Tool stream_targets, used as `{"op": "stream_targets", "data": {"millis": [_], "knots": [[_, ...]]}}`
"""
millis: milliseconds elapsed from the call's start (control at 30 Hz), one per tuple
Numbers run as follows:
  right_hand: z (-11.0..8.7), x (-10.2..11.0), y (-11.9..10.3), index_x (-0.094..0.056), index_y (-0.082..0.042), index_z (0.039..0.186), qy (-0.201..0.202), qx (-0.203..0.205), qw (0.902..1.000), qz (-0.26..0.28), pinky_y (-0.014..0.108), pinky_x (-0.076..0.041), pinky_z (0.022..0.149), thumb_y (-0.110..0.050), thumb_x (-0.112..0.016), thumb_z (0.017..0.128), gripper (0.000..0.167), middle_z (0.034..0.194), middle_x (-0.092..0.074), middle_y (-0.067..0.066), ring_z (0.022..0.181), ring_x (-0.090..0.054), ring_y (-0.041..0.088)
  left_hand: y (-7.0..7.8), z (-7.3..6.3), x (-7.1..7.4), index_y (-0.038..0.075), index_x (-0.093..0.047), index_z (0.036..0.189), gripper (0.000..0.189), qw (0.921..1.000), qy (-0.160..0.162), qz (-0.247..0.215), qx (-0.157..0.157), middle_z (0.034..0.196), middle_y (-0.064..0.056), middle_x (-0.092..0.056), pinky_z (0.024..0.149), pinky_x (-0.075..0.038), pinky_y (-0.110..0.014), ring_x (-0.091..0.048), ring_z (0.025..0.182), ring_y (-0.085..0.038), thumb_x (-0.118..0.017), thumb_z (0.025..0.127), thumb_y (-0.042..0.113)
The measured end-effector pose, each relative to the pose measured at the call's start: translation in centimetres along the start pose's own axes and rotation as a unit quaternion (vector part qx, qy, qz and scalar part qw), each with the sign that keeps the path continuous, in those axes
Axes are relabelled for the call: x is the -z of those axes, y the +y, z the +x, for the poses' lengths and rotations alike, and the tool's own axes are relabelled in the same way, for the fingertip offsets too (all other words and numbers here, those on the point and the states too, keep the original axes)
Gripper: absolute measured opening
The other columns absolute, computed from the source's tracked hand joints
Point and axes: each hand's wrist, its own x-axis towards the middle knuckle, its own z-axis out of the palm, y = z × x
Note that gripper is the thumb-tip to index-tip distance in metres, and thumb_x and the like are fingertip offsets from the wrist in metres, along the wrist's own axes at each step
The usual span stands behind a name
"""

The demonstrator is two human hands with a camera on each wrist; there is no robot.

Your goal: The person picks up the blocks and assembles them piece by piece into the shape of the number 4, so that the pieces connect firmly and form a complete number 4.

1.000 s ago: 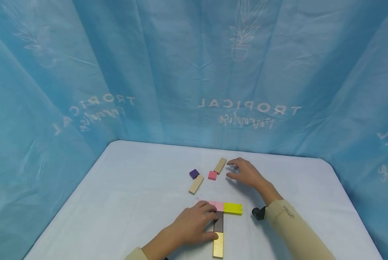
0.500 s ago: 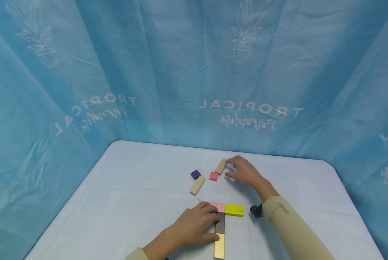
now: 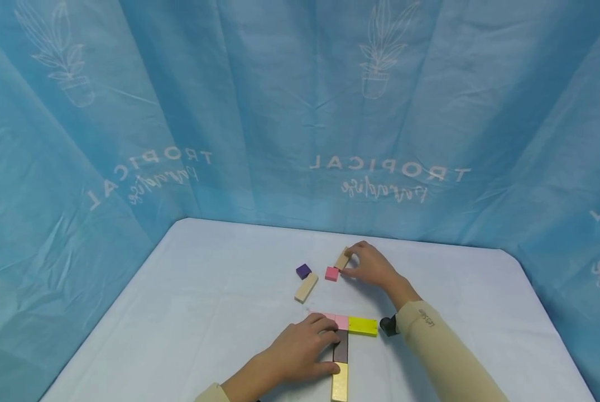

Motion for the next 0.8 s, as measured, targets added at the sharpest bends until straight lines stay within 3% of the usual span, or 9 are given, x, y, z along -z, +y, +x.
{"op": "stream_targets", "data": {"millis": [800], "knots": [[-0.42, 0.0, -0.27, -0.066, -0.012, 0.119, 0.013, -0.032, 0.9994, 0.004, 0.047, -0.042, 0.097, -0.041, -0.077, 0.078, 0.051, 0.125, -0.056, 0.008, 0.114, -0.051, 0.027, 0.26, 0.03, 0.01, 0.028, -0.064, 0.119, 0.048, 1.0, 0.004, -0.004, 0.001, 0.13, 0.013, -0.05, 0.076, -0.052, -0.032, -0.04, 0.121, -0.008, -0.061, 0.085, 0.061]]}}
